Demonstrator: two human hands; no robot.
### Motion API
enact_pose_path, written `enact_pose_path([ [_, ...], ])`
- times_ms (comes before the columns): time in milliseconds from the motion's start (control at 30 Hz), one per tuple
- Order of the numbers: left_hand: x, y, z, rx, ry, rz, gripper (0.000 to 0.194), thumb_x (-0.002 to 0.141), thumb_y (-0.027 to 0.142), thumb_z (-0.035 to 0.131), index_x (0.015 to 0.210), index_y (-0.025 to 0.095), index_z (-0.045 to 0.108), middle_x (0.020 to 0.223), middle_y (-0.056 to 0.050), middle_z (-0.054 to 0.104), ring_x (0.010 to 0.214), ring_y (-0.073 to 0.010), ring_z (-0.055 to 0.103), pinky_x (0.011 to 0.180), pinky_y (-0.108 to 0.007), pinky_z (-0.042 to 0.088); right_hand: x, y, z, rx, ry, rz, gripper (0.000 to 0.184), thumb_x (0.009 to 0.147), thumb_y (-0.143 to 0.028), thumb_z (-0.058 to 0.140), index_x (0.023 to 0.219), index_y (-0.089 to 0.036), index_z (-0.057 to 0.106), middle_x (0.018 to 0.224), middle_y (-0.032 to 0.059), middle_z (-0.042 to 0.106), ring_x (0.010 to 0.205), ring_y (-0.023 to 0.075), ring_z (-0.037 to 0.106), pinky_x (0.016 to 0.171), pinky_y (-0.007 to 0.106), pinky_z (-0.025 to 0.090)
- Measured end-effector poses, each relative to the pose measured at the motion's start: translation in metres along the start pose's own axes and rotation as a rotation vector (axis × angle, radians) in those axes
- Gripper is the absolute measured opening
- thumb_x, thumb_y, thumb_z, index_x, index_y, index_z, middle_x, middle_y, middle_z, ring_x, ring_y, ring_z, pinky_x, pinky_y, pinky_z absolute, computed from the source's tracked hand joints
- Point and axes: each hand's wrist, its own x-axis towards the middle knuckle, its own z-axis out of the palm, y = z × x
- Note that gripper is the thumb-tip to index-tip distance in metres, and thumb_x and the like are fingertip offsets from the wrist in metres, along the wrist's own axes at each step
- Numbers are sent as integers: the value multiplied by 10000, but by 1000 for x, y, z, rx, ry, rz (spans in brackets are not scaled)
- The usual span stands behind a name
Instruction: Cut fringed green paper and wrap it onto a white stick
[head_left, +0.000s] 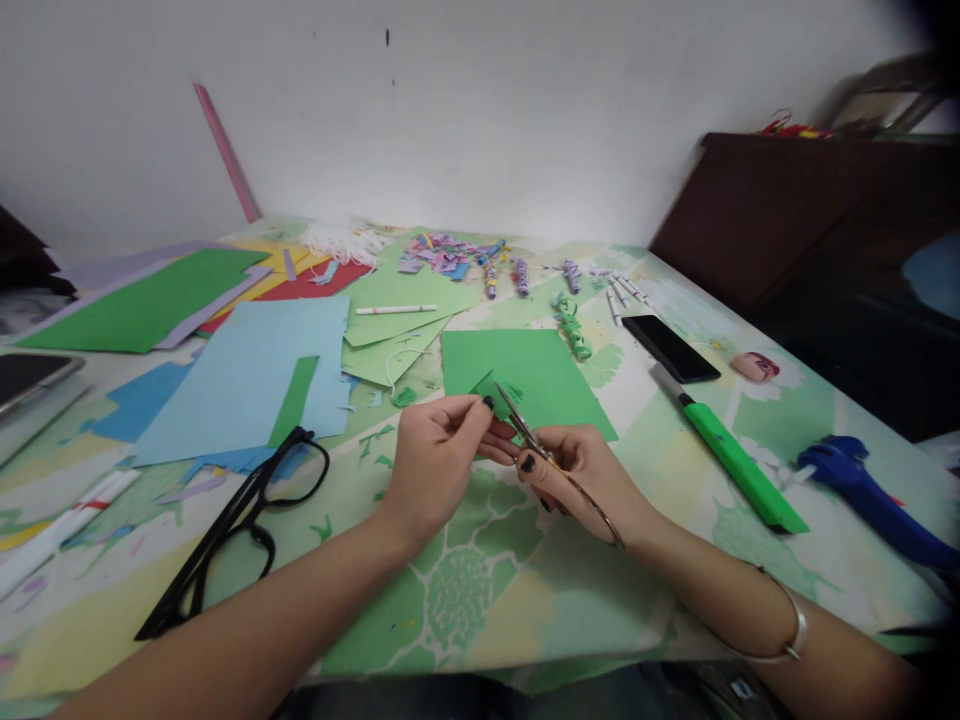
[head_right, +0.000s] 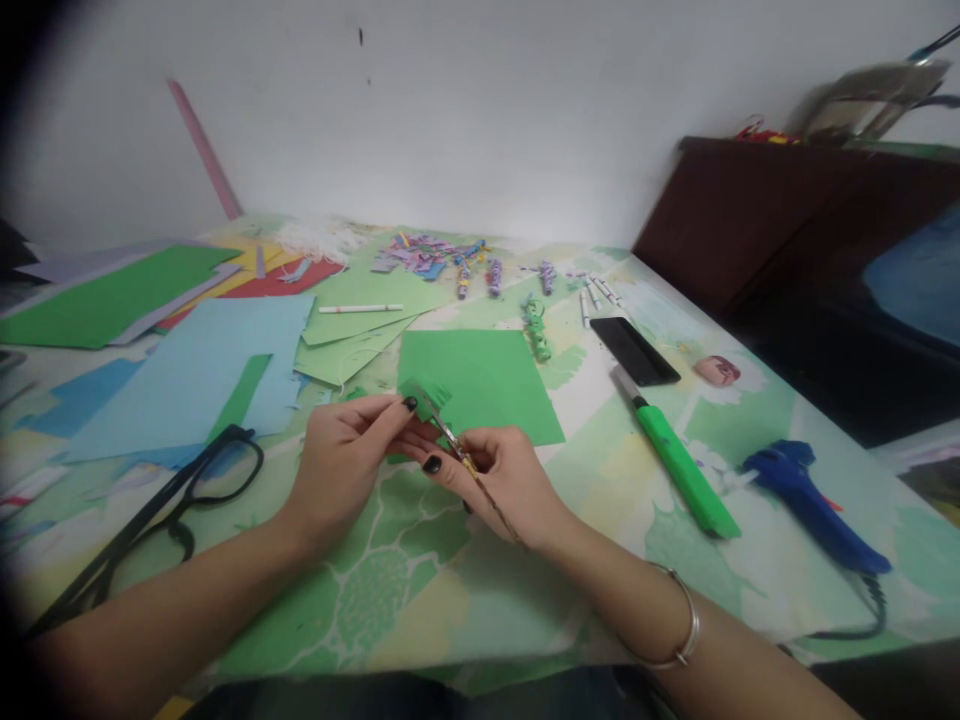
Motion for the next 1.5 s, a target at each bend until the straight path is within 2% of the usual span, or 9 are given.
enact_pose_path([
  [567, -1, 0, 0, -49, 9, -8, 251, 810, 172, 543, 575, 124, 615, 551, -22, 682, 484, -120, 650, 498, -177, 547, 1, -8, 1, -24, 62, 108, 471, 608, -511, 730, 479, -165, 437, 394, -53, 388, 359, 55, 342, 355, 185, 217],
  [767, -1, 0, 0, -51, 3, 4, 251, 812, 173, 539, 579, 125, 616, 554, -24, 684, 486, -124, 652, 500, -186, 553, 2, -5, 1, -63, 58, 81, 462, 649, -513, 702, 496, -166, 439, 396, -50, 396, 353, 54, 335, 359, 193, 199],
  [967, 1, -3, -1, -69, -16, 20, 244, 808, 159, 531, 578, 126, 604, 569, -28, 691, 521, -149, 669, 515, -218, 568, 0, 2, -1, -5, -23, -53, 439, 790, -549, 551, 631, -143, 505, 480, -47, 389, 405, 65, 363, 389, 203, 225],
  [1333, 1, -3, 0, -58, -5, 36, 262, 811, 153, 532, 560, 127, 600, 580, -26, 695, 550, -144, 676, 526, -198, 561, 1, 0, 0, -24, -13, -46, 479, 791, -580, 543, 586, -153, 467, 475, -55, 349, 406, 58, 346, 386, 203, 202],
  [1500, 2, -3, 0, -38, 1, 57, 236, 815, 158, 534, 616, 121, 656, 582, -27, 696, 558, -144, 678, 531, -199, 557, 0, 0, 0, -32, -12, -21, 487, 782, -594, 544, 582, -159, 452, 468, -57, 353, 400, 58, 354, 378, 194, 217],
])
